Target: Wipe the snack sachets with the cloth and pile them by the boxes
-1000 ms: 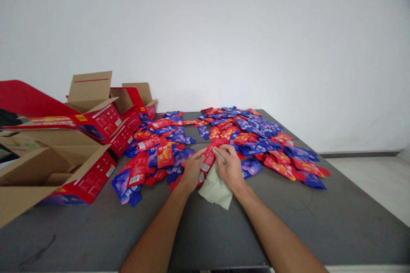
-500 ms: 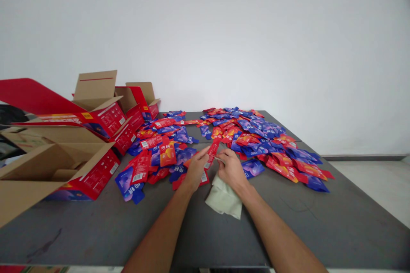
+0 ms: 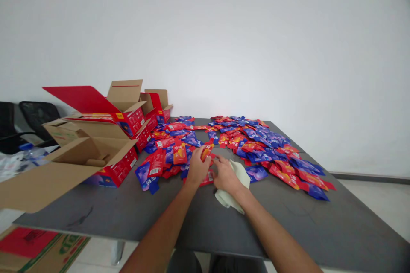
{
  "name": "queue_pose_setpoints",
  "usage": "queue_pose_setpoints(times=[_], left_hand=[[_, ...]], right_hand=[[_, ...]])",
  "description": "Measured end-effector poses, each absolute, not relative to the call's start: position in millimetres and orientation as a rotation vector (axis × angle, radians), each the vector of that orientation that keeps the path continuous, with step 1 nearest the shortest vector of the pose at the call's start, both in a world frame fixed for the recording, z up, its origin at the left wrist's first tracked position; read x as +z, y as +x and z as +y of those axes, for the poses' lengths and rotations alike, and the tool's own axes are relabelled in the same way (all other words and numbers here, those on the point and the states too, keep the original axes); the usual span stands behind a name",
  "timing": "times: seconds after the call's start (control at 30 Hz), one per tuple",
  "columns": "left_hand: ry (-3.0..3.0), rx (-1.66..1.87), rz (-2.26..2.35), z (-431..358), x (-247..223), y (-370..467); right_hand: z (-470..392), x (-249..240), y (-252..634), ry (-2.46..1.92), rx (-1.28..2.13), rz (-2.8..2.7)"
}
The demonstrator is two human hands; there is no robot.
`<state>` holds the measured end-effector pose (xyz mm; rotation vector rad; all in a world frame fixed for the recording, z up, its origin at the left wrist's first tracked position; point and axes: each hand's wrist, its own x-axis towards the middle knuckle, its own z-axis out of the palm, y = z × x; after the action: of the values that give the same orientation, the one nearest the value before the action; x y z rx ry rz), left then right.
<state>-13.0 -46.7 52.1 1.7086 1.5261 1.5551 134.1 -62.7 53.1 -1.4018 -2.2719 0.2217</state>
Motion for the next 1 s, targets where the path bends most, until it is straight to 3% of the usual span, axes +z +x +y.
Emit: queue_pose_setpoints(times=[0.23, 0.43, 1.0], left_hand=[[2.105, 1.119, 2.160, -62, 55, -79], [2.160, 0.760, 2.443, -71, 39, -105], [1.949, 0.653, 2.604, -61, 31, -175]], right_hand=[[-58, 37, 92, -1.633, 0.554, -2.472], [-44, 26, 59, -1.706, 0.696, -2.438], [-38, 14, -39, -1.473, 0.622, -2.462]])
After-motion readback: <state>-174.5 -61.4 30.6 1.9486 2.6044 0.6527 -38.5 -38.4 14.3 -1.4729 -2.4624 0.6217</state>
